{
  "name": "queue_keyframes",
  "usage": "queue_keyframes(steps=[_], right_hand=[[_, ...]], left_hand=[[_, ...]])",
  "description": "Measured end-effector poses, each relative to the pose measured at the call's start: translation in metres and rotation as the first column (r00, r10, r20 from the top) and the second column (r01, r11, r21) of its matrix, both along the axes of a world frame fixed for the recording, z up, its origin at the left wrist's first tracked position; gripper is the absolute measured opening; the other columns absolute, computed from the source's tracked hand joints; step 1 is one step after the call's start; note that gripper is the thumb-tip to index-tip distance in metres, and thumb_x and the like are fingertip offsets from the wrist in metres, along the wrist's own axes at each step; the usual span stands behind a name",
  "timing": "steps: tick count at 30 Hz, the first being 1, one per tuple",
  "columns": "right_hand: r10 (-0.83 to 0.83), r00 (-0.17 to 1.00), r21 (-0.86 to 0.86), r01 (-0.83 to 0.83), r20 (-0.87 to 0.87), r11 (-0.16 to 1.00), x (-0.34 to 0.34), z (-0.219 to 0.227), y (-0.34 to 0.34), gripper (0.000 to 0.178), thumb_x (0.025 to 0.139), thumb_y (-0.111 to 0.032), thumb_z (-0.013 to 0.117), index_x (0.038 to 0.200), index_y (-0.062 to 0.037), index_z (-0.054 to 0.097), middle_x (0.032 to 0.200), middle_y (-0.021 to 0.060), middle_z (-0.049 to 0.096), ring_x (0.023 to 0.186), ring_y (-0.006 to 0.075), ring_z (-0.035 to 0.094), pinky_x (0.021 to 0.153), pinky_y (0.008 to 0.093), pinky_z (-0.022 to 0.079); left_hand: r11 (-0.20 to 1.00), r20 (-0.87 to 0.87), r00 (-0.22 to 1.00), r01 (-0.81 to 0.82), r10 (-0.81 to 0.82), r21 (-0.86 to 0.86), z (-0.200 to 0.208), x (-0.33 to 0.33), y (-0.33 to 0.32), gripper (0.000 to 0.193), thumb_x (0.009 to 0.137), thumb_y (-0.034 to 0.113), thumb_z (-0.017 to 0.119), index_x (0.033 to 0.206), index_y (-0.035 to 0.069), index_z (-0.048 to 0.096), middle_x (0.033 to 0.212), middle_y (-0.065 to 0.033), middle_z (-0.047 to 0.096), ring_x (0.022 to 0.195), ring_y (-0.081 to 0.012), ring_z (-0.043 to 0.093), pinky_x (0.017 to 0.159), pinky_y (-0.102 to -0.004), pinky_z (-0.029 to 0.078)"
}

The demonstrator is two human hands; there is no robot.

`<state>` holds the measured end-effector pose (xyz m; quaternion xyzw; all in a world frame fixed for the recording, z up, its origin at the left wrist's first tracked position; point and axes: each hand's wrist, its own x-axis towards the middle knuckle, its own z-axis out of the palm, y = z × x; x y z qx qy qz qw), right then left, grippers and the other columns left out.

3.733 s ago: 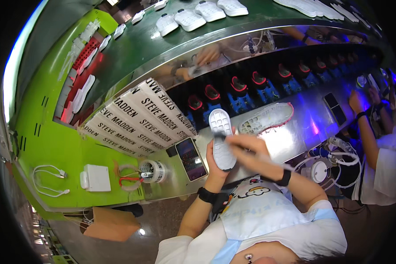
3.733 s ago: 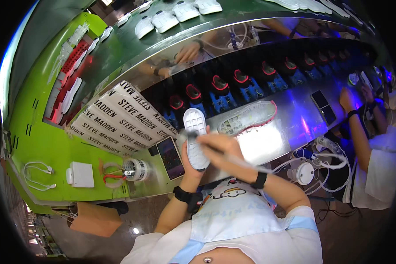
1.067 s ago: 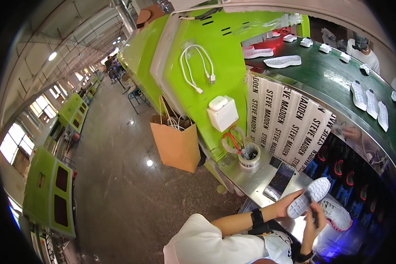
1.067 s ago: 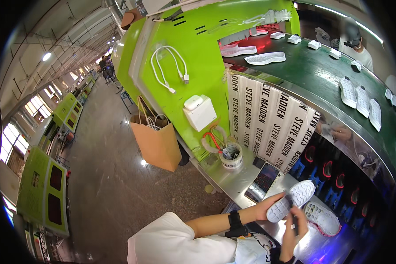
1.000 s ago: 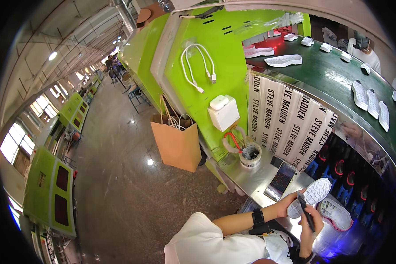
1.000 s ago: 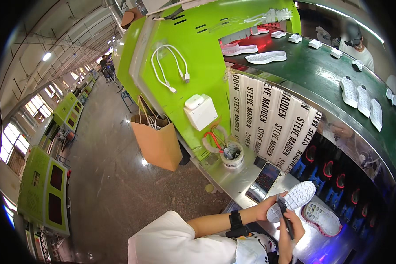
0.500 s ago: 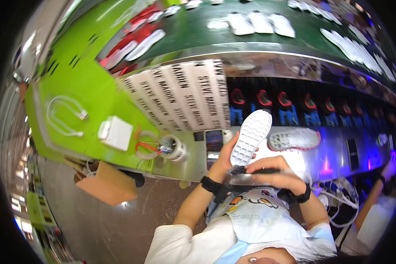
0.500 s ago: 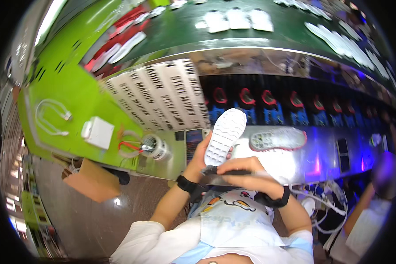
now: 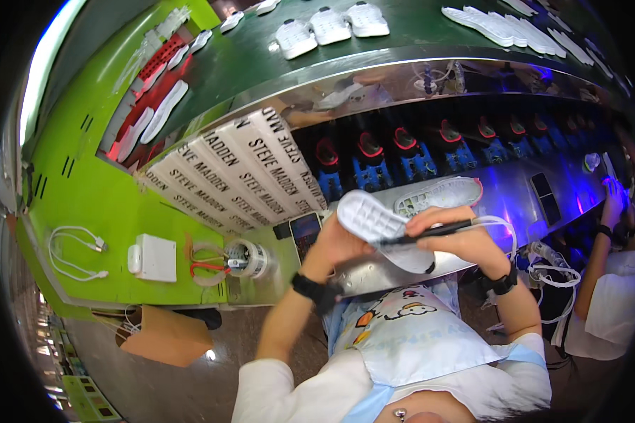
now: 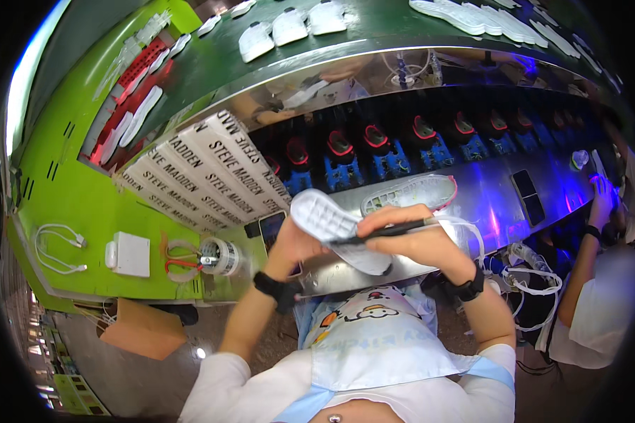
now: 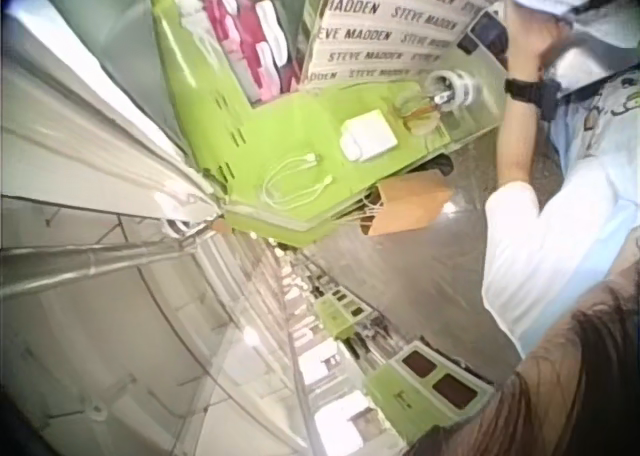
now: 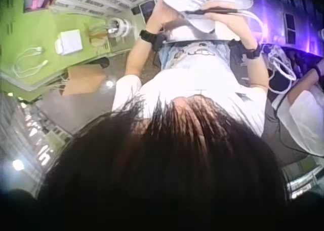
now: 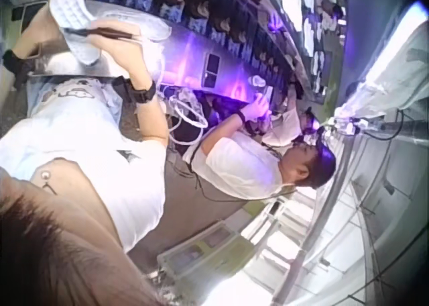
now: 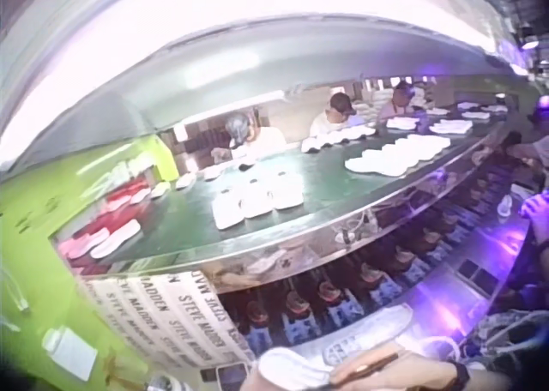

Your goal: Inspecting and labeling shoe soles at a manufacturing station.

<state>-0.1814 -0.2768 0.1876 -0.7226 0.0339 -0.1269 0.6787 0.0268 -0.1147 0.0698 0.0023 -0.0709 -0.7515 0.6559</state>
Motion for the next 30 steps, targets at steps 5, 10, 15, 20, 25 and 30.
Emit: queue_keyframes(steps=[5,10,15,20,25,30], right_hand=[[-0.281,0.959,0.123,0.284,-0.049,0.951,0.016,-0.031,0.040,0.022,0.078,0.001,0.068,0.100,0.0000,0.068,0.096,0.0078,0.068,0.092,0.0133,0.063,0.085,0.0266,0.048],[-0.448,0.844,-0.233,0.518,0.294,0.823,0.029,-0.038,0.059,0.020,0.075,0.000,0.068,0.095,-0.0021,0.068,0.090,0.0125,0.068,0.081,0.0229,0.064,0.072,0.0303,0.050],[-0.177,0.916,-0.402,0.323,0.359,0.857,0.020,-0.045,0.082,0.020,0.070,-0.006,0.071,0.090,-0.0055,0.069,0.085,0.0105,0.067,0.078,0.0231,0.060,0.076,0.0341,0.043],[-0.145,0.911,-0.364,0.295,0.385,0.883,0.028,-0.037,0.055,0.013,0.076,-0.008,0.068,0.088,-0.0059,0.071,0.077,0.0092,0.068,0.068,0.0207,0.062,0.060,0.0317,0.045],[-0.028,0.995,0.180,0.045,-0.100,0.983,0.021,-0.030,0.043,0.020,0.090,-0.017,0.058,0.087,-0.0017,0.071,0.076,0.0053,0.069,0.061,0.0093,0.062,0.061,0.0218,0.048],[0.250,0.934,0.111,-0.229,-0.254,0.967,0.016,-0.004,0.024,0.015,0.087,-0.010,0.057,0.088,-0.0007,0.069,0.078,0.0071,0.069,0.063,0.0108,0.064,0.063,0.0236,0.050]], left_hand=[[0.857,0.082,0.865,-0.501,0.495,0.116,-0.004,-0.060,-0.015,0.053,0.097,0.033,0.032,0.143,0.006,0.031,0.144,-0.0125,0.039,0.126,-0.0291,0.045,0.105,-0.0430,0.037],[0.854,0.068,0.866,-0.500,0.496,0.145,-0.008,-0.065,-0.012,0.052,0.096,0.032,0.038,0.141,0.006,0.034,0.141,-0.0136,0.041,0.124,-0.0268,0.046,0.104,-0.0398,0.038],[0.865,-0.202,0.841,-0.483,0.502,0.136,0.003,-0.066,-0.017,0.053,0.095,0.040,0.045,0.134,0.005,0.042,0.123,-0.0142,0.053,0.102,-0.0293,0.053,0.090,-0.0416,0.046],[0.850,-0.040,0.851,-0.518,0.523,0.099,0.013,-0.055,-0.019,0.058,0.095,0.043,0.044,0.132,-0.002,0.041,0.116,-0.0177,0.056,0.100,-0.0272,0.055,0.088,-0.0396,0.047],[0.836,0.138,0.846,-0.531,0.515,0.140,0.028,-0.042,-0.022,0.066,0.094,0.047,0.043,0.131,-0.007,0.039,0.108,-0.0195,0.058,0.092,-0.0283,0.061,0.081,-0.0361,0.052],[0.935,0.158,0.928,-0.351,0.338,0.059,0.028,-0.028,-0.021,0.058,0.096,0.042,0.043,0.132,-0.003,0.041,0.119,-0.0156,0.054,0.101,-0.0269,0.055,0.086,-0.0397,0.049]])
